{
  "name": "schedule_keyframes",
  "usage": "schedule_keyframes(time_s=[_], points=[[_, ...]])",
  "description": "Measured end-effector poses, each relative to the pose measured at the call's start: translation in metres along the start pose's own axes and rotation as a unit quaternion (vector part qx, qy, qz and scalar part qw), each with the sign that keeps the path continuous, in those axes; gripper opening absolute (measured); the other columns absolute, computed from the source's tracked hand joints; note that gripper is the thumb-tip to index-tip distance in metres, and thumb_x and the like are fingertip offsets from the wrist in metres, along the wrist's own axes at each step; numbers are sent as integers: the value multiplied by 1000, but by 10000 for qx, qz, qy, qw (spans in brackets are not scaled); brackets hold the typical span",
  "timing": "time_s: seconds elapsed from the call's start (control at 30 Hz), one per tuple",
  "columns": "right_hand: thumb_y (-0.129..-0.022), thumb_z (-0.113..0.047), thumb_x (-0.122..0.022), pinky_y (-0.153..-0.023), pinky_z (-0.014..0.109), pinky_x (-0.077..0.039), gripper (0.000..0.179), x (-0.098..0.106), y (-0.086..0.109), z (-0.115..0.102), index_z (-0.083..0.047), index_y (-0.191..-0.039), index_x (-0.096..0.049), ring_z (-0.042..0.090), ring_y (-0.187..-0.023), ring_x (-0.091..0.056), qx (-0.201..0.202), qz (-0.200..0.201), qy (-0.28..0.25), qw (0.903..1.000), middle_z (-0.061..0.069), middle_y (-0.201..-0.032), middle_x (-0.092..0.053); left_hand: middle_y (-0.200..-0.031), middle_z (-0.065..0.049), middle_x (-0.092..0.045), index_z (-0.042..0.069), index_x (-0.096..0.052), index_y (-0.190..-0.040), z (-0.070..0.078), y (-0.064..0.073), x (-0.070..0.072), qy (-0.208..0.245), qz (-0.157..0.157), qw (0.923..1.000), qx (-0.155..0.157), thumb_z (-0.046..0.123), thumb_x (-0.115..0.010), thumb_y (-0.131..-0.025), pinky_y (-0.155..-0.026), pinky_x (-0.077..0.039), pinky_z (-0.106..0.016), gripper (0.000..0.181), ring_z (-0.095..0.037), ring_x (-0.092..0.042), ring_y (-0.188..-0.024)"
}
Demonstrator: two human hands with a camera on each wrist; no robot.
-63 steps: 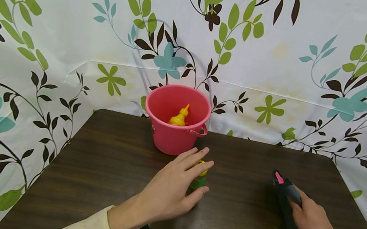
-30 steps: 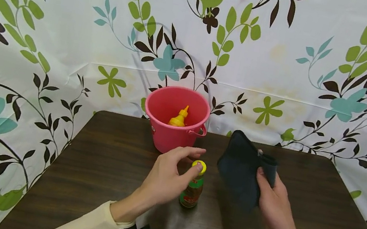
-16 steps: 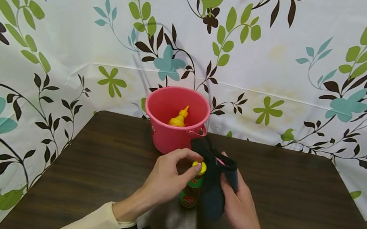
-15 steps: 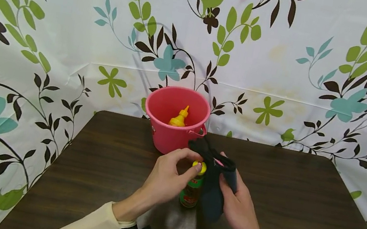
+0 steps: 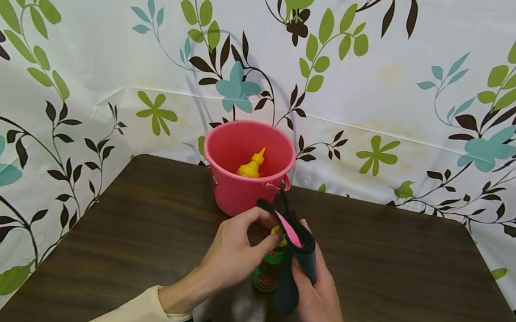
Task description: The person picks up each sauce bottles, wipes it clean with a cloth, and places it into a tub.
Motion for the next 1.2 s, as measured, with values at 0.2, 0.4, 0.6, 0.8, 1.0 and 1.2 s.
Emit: schedule_keyframes(time_s=[0.2,0.4,0.6,0.8,1.0,1.2], points=[[-112,-19,-49,-127,69,-22,69,-7,-1,3,-52,-165,-21,25,-164,-20,97,-143,74,9998,-9,-178,-21,-104,1,-76,15,-72,-112,1,-1,1,-68,4,10000,0,14,-76,-94,-82,-58,-27,18,-15,-65,-91],[-112,-15,-49,-128,69,-19,73,-12,-2,7,-51,-166,-16,25,-166,-13,191,-293,-122,9993,-10,-180,-14,-105,-1,-76,14,-72,-114,0,-1,1,-82,7,10000,24,13,-76,-94,-82,-60,-32,20,-16,-64,-89],[-113,-15,-45,-130,51,-20,73,-13,-4,12,-52,-166,-12,17,-166,-10,86,-384,-99,9992,-20,-178,-9,-102,-2,-75,13,-73,-112,0,-2,1,-57,32,9999,-100,13,-77,-94,-72,-55,-24,19,-16,-62,-82],[-114,-14,-44,-119,8,-24,72,-13,-6,16,-52,-166,-12,12,-165,-12,87,-413,26,9991,-23,-177,-9,-101,-3,-76,14,-74,-109,-1,-2,2,-20,151,9997,-185,11,-78,-92,-73,-53,-24,17,-26,-65,-87],[-112,-7,-43,-128,24,-28,73,-13,-9,24,-48,-167,-16,11,-165,-16,-2,-407,47,9992,-22,-176,-14,-104,-2,-76,16,-74,-110,-2,-2,1,54,95,9999,-94,13,-78,-93,-70,-53,-25,18,-19,-62,-84],[-111,-4,-45,-131,59,-22,73,-12,-11,35,-42,-168,-19,15,-162,-23,-105,-372,239,9990,-12,-177,-22,-105,0,-77,17,-74,-112,-3,-2,0,157,50,9998,-102,18,-79,-94,-68,-54,-24,19,-15,-67,-89]])
Point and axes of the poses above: each hand's wrist, its own y-axis away from the middle knuckle, its own x-axis out of the back of the hand, z = x × y, the point moved 7 cm from there along -y, towards the middle knuckle
